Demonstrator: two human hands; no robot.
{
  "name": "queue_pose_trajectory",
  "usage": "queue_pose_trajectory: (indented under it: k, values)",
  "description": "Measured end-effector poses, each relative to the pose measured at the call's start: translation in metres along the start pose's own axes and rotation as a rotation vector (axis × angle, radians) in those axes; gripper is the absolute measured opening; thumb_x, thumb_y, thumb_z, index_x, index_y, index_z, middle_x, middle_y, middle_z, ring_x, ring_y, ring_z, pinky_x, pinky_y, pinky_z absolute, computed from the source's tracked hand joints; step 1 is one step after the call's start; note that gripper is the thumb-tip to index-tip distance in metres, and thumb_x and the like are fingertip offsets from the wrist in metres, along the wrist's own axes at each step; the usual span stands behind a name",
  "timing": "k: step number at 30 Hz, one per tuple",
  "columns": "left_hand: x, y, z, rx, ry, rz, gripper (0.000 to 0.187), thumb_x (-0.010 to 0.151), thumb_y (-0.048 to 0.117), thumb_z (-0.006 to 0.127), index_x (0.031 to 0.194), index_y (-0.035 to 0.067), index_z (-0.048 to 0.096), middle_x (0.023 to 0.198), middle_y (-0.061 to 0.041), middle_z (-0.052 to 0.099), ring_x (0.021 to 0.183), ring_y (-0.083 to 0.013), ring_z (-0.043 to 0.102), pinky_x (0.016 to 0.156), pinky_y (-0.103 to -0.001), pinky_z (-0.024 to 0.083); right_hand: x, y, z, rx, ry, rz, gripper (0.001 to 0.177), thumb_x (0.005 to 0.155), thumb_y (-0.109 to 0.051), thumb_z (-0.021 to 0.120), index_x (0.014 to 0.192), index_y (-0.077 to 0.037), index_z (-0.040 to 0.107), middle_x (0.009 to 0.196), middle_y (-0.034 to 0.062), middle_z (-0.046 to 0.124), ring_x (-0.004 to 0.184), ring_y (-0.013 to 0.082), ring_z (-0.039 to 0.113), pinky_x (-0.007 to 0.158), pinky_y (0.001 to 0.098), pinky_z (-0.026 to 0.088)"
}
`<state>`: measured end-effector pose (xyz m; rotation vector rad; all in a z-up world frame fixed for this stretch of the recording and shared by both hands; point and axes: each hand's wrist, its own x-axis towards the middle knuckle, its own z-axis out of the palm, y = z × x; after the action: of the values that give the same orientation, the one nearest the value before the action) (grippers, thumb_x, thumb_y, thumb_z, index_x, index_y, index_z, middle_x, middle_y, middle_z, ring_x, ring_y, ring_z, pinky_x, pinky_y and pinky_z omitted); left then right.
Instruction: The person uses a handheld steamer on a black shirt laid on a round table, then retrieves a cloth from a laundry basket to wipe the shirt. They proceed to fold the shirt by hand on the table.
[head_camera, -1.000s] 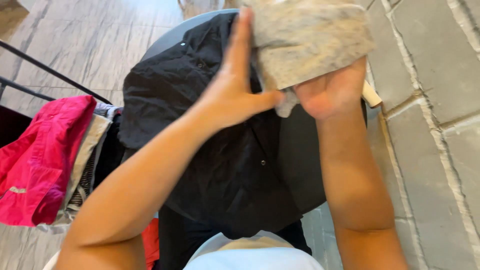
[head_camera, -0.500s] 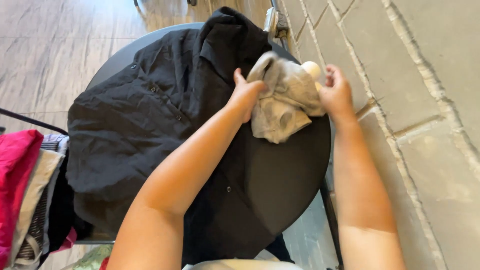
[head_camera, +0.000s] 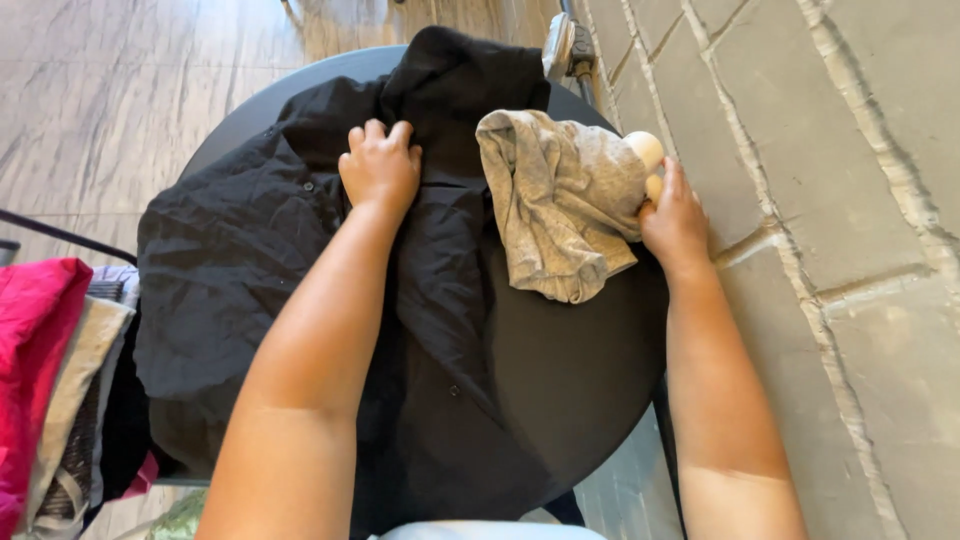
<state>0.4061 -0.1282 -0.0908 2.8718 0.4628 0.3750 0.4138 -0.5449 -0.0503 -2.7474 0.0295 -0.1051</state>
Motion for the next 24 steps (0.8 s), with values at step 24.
queue_pose_trajectory:
  k: [24]
  values:
    - [-0.02, -0.035, -0.078, -0.423, -0.27, -0.082, 0.057, 0.099, 0.054, 0.064, 0.15, 0.034, 0.047, 0.153, -0.004, 0.038, 0.143, -0.0337, 0.036, 0.109, -0.058, 0.041, -0.067, -0.054, -0.003, -0.057, -0.07, -0.272, 0.07, 0.097, -0.02, 0.062, 0.16, -0.007, 0.036, 0.149, 0.0248, 0.053, 0.137, 0.0427, 0.051, 0.115, 0.0527, 0.039]
